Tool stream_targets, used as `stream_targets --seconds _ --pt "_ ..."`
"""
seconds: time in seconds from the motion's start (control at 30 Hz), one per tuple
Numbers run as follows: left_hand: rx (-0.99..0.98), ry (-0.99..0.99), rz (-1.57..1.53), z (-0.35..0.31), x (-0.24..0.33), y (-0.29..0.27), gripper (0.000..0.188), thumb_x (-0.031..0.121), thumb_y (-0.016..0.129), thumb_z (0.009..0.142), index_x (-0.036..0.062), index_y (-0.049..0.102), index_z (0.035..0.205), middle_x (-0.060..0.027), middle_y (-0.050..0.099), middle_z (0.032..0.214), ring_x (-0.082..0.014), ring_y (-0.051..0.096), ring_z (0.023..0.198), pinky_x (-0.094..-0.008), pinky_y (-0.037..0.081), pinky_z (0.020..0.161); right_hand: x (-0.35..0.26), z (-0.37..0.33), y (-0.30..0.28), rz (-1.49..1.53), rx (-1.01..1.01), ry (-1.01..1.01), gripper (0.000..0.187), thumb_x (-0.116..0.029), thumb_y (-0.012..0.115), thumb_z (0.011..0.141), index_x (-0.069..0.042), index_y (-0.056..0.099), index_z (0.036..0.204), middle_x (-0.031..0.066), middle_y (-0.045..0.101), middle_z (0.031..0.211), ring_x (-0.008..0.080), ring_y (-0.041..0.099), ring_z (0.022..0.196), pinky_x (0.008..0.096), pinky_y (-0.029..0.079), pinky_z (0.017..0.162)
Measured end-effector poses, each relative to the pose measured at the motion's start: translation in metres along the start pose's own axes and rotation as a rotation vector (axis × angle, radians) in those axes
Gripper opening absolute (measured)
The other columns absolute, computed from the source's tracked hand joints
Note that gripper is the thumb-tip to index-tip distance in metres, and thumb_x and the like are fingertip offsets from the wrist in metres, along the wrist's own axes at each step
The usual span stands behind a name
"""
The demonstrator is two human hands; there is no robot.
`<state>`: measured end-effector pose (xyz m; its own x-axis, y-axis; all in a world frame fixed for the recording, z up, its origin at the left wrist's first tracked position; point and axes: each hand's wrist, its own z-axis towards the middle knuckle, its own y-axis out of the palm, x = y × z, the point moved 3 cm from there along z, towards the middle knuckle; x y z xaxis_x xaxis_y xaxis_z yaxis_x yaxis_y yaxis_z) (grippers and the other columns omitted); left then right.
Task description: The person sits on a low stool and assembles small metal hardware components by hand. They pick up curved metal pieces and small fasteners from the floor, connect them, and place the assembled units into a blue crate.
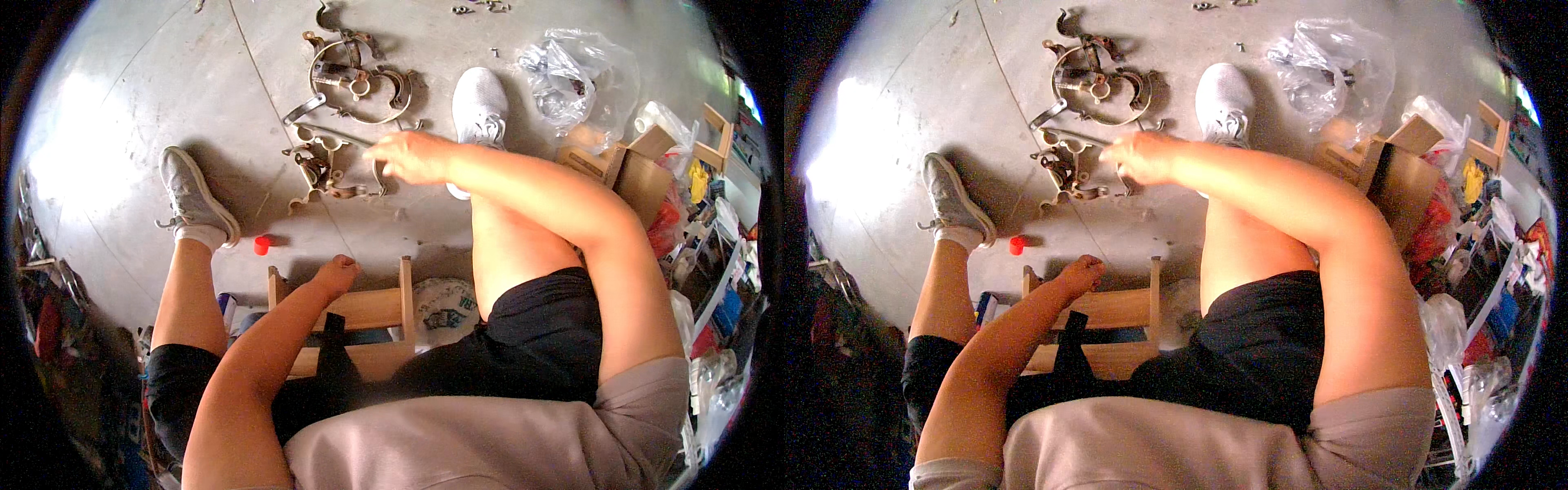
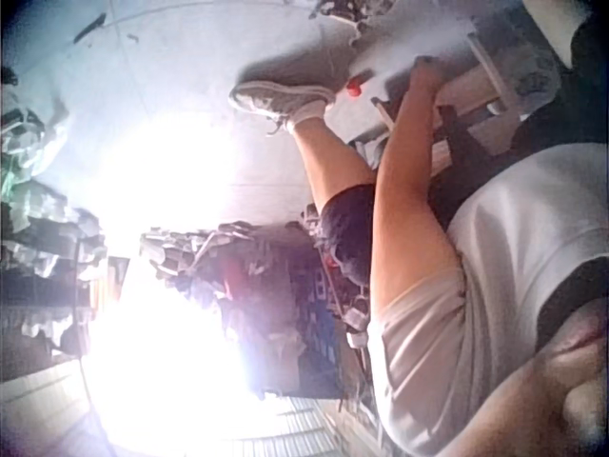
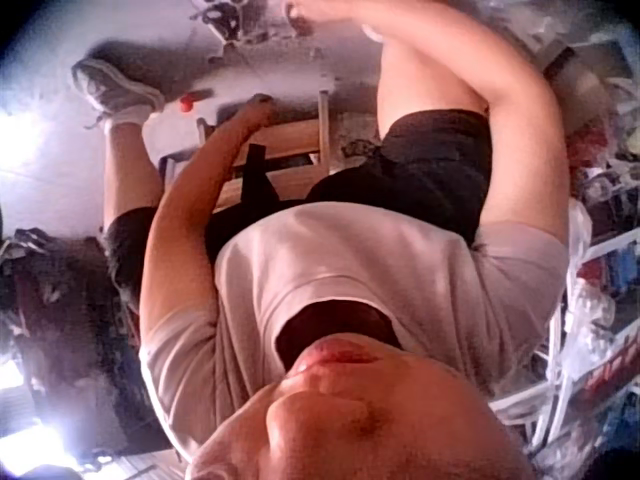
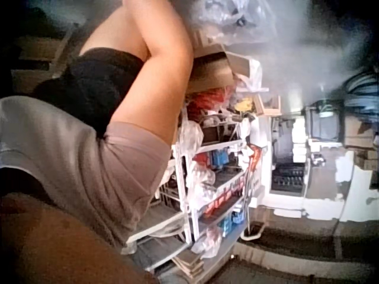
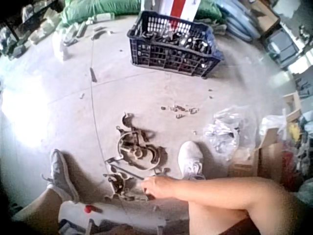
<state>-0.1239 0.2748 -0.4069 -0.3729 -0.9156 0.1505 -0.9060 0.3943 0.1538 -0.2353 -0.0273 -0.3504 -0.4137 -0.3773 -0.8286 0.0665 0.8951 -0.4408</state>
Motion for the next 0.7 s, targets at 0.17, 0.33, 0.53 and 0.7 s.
stream_targets --seconds 0.17,0.33,0.53,0.7 --pt "-0.01 0.044 -0.034 0.01 -0.001 0.005 0.038 0.027 0.054 0.083 -0.0002 0.047 0.109 -0.0096 0.056 0.085 -0.017 0.053 0.068 -0.031 0.045 0.058 0.048 0.011 -0.003 -0.456 -0.132 0.134 0.018 -0.008 0.061 0.066 -0.001 0.058 0.082 0.0163 0.058 0.088 0.0311 0.059 0.085 0.0418 0.049 0.07" --pt "-0.007 0.043 -0.053 0.005 0.014 0.007 0.036 0.028 0.054 0.084 0.0021 0.049 0.109 -0.0083 0.055 0.085 -0.0165 0.052 0.068 -0.03 0.045 0.058 0.057 0.02 0.019 -0.754 -0.242 0.141 0.016 -0.015 0.053 0.074 -0.004 0.059 0.083 0.0136 0.058 0.085 0.0272 0.059 0.081 0.036 0.048 0.067" --pt "-0.008 0.002 -0.275 -0.013 0.056 -0.001 0.036 0.031 0.052 0.083 0.0045 0.051 0.108 -0.0104 0.058 0.097 -0.02 0.057 0.08 -0.0322 0.047 0.067 0.052 0.013 0.009 -0.628 -0.167 0.123 0.012 -0.016 0.057 0.067 -0.005 0.058 0.07 0.0099 0.057 0.078 0.0245 0.058 0.078 0.0372 0.045 0.068" --pt "0.024 0.014 -0.497 -0.019 0.087 -0.02 0.036 0.027 0.053 0.085 0.008 0.045 0.116 -0.0067 0.054 0.099 -0.0184 0.054 0.082 -0.0312 0.046 0.067 0.048 -0.006 -0.015 -0.377 0.021 0.049 0.013 -0.017 0.056 0.068 -0.004 0.058 0.068 0.0123 0.058 0.077 0.0293 0.058 0.073 0.0392 0.047 0.061"
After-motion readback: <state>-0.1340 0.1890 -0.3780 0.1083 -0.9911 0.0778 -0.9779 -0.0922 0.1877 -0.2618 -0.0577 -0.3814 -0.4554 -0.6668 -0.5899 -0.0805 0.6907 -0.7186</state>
